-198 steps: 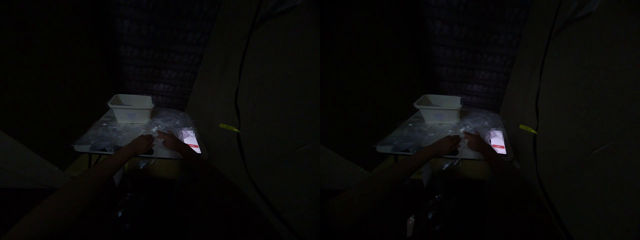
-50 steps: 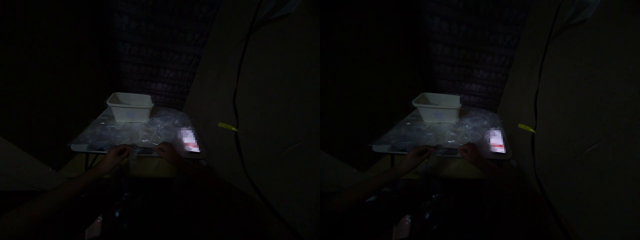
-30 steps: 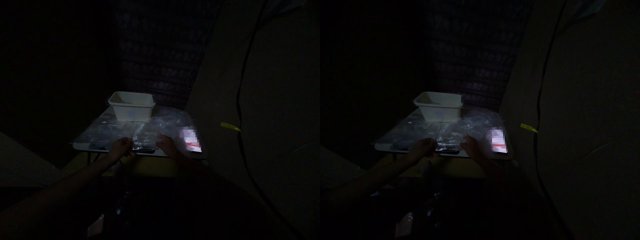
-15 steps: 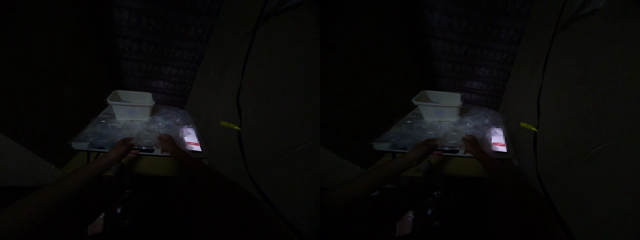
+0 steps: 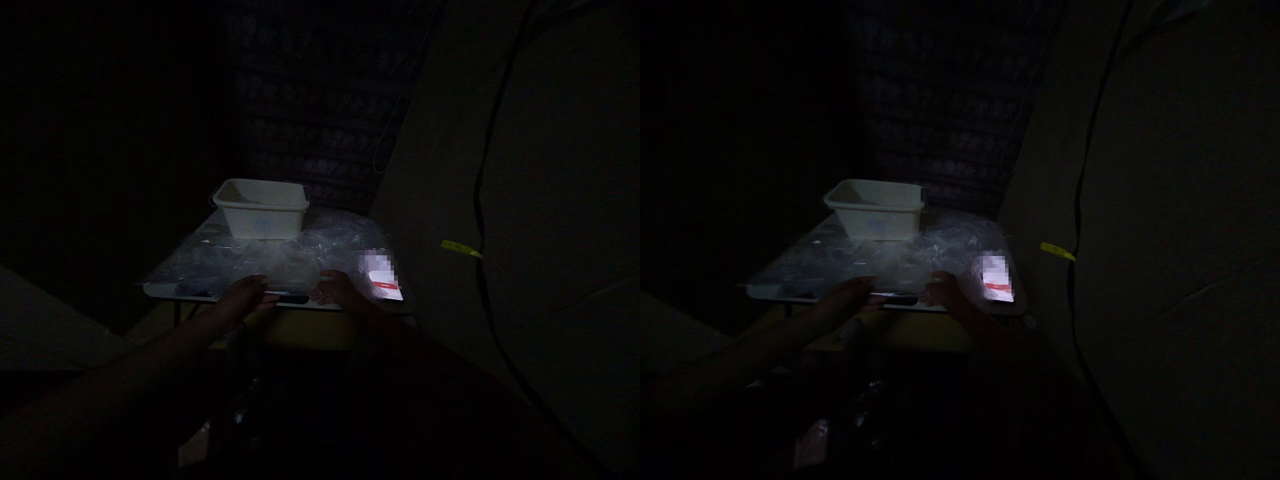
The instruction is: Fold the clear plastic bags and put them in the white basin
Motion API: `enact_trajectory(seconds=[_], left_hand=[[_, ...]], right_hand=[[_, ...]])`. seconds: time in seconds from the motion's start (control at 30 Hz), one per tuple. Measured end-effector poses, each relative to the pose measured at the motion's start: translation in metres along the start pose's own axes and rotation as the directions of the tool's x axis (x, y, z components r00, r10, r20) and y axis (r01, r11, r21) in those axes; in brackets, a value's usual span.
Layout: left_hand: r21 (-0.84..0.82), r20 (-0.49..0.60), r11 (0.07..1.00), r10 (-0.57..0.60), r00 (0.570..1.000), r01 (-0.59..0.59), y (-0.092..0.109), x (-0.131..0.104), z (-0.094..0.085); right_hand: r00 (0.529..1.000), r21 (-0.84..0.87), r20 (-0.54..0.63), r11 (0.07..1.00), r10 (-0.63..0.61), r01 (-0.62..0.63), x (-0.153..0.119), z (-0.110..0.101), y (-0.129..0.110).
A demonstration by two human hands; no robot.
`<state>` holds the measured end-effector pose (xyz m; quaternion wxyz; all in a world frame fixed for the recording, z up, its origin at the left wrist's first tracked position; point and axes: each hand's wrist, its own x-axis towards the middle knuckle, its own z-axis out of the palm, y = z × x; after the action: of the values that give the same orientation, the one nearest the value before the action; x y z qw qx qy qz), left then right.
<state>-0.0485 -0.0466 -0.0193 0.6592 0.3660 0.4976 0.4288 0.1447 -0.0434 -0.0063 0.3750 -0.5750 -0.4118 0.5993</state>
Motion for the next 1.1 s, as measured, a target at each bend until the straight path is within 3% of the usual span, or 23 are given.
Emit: enact_trajectory(seconds=[0.3,0.4,0.47,0.53,0.57,0.67,0.77,0.83,0.9,1.0,1.1], left_hand=[[0.041,0.046,0.999,-0.033,0.998,0.032,0.005,-0.007,0.006],[0.165,0.057,0.985,-0.056,0.997,0.046,0.010,-0.010,0.008],[0.339,0.027,0.940,-0.046,0.999,0.034,0.016,-0.012,0.007],[0.582,-0.003,0.813,0.011,1.000,-0.007,0.022,-0.014,0.002],[0.710,0.004,0.703,0.063,0.998,-0.047,0.025,-0.015,-0.001],[0.947,0.155,0.234,0.268,0.951,-0.220,0.030,-0.016,-0.010],[0.887,0.461,-0.194,0.353,0.814,-0.419,0.024,-0.016,-0.015],[0.759,0.642,-0.382,0.300,0.706,-0.527,0.014,-0.012,-0.015],[0.681,0.707,-0.493,0.250,0.662,-0.541,0.002,-0.008,-0.015],[0.654,0.707,-0.564,0.220,0.672,-0.504,-0.012,-0.001,-0.016],[0.659,0.684,-0.589,0.211,0.698,-0.468,-0.017,0.000,-0.016]], right_hand=[[0.999,0.072,0.044,0.997,-0.017,0.014,0.000,-0.004,0.004],[0.998,0.057,0.054,0.998,-0.013,0.010,0.001,-0.004,0.004],[0.998,0.043,0.054,0.999,-0.014,0.011,0.001,-0.004,0.003],[0.999,0.014,0.032,1.000,-0.012,0.012,0.001,-0.004,0.002],[1.000,-0.001,0.024,1.000,-0.015,0.015,0.000,-0.003,0.002],[1.000,-0.031,0.014,0.999,-0.028,0.029,0.000,-0.003,0.001],[0.999,-0.068,0.005,0.997,-0.039,0.039,-0.001,-0.002,0.001],[0.998,-0.116,0.005,0.991,-0.059,0.059,-0.001,-0.002,0.001],[0.995,-0.204,0.005,0.974,-0.096,0.095,-0.001,-0.002,0.002],[0.983,-0.431,-0.008,0.888,-0.182,0.161,-0.002,-0.005,0.003],[0.931,-0.718,-0.013,0.651,-0.366,0.246,-0.005,-0.010,0.001]])
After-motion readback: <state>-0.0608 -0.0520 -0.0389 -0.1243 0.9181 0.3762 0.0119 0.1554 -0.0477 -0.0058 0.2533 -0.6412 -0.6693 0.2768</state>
